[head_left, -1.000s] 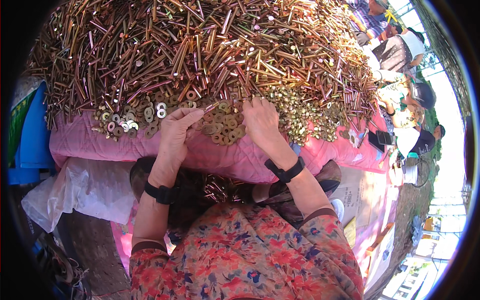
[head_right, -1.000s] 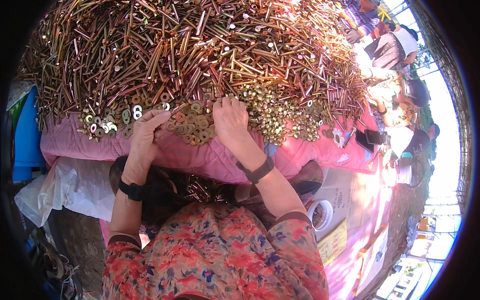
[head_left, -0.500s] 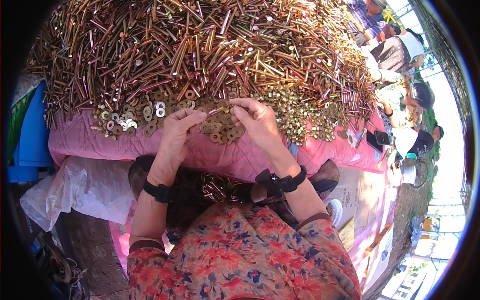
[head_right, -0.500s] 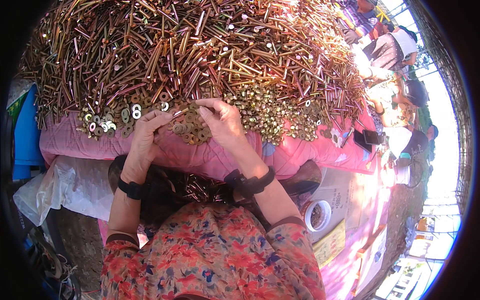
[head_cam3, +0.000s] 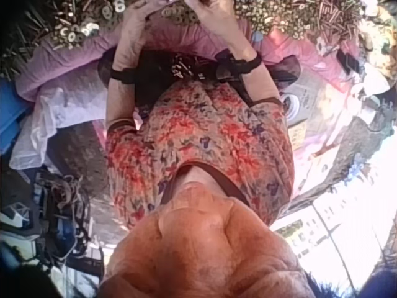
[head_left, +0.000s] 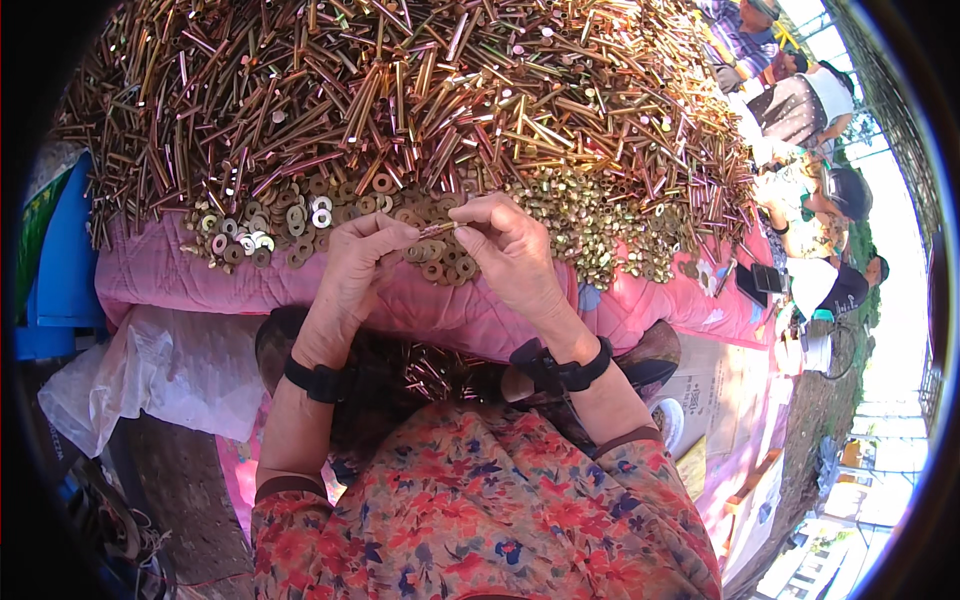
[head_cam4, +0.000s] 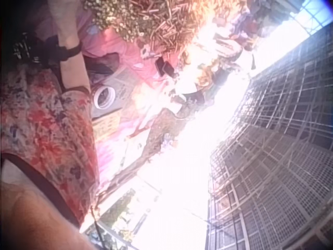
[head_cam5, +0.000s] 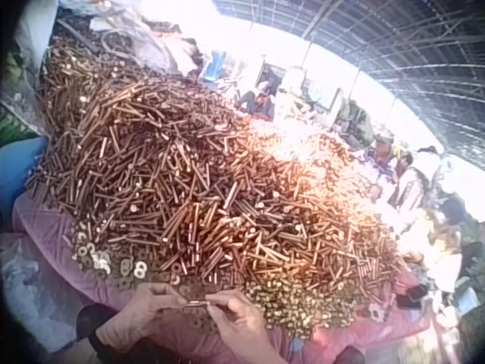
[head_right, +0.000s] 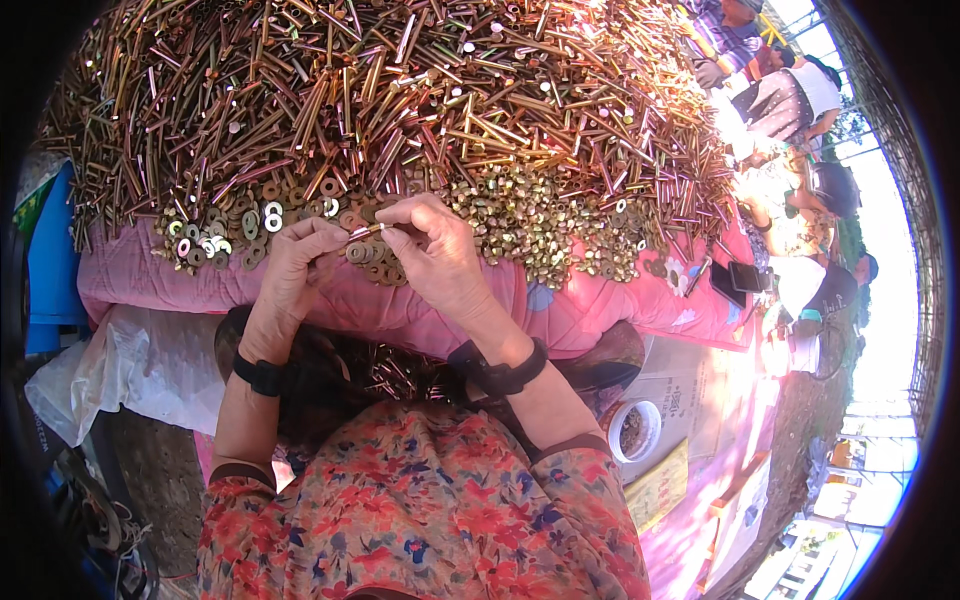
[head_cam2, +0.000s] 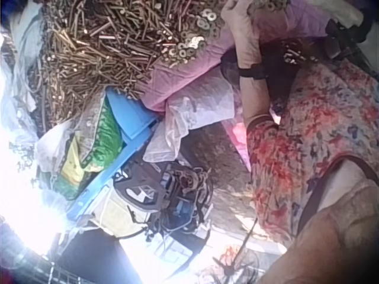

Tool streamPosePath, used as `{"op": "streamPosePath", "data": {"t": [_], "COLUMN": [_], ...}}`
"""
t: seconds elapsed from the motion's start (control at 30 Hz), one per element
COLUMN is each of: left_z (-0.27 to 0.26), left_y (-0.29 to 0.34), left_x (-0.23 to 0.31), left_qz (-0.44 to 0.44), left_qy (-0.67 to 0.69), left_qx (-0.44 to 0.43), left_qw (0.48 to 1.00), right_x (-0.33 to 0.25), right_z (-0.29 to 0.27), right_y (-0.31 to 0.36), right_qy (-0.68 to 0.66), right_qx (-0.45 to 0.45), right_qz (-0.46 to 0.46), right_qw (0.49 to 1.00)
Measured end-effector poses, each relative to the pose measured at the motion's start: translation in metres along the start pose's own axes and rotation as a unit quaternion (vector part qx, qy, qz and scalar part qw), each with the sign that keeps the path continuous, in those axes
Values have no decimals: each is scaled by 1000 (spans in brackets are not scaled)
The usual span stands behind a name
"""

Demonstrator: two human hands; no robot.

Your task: Sorting and assembling bolts and washers from a large pile.

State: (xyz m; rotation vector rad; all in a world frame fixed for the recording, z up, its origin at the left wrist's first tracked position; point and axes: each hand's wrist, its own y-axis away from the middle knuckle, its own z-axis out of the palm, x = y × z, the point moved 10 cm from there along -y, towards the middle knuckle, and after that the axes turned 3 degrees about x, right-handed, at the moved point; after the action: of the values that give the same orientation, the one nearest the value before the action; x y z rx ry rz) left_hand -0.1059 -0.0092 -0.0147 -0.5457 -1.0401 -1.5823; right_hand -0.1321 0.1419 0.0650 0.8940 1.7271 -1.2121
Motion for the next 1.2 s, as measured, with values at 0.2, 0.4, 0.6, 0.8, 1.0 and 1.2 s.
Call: {"op": "streamPosePath", "data": {"t": [0.2, 0.4, 0.6, 0.8, 1.0, 1.2], "left_z": [1, -1, -3, 2, 6, 2], "left_y": [3, -1, -2, 5, 10, 3], "left_x": [18, 12, -1, 23, 30, -7], "left_qz": [94, 65, -9, 107, 170, -64], "left_qy": [-72, -94, -31, -123, -186, -1], "left_qx": [13, 5, -3, 6, 19, -17], "left_qw": [993, 993, 999, 987, 968, 998], "right_x": [11, 9, -16, 8, 18, -25], "right_z": [2, 6, 10, 6, 9, 6], "right_y": [4, 2, 3, 6, 8, 4], "right_qy": [-2, 69, 133, 24, 44, 119], "right_qx": [-27, -78, -79, -67, -112, -74], "right_qz": [119, 95, -59, 156, 194, -82], "right_qw": [993, 990, 986, 985, 974, 987]}}
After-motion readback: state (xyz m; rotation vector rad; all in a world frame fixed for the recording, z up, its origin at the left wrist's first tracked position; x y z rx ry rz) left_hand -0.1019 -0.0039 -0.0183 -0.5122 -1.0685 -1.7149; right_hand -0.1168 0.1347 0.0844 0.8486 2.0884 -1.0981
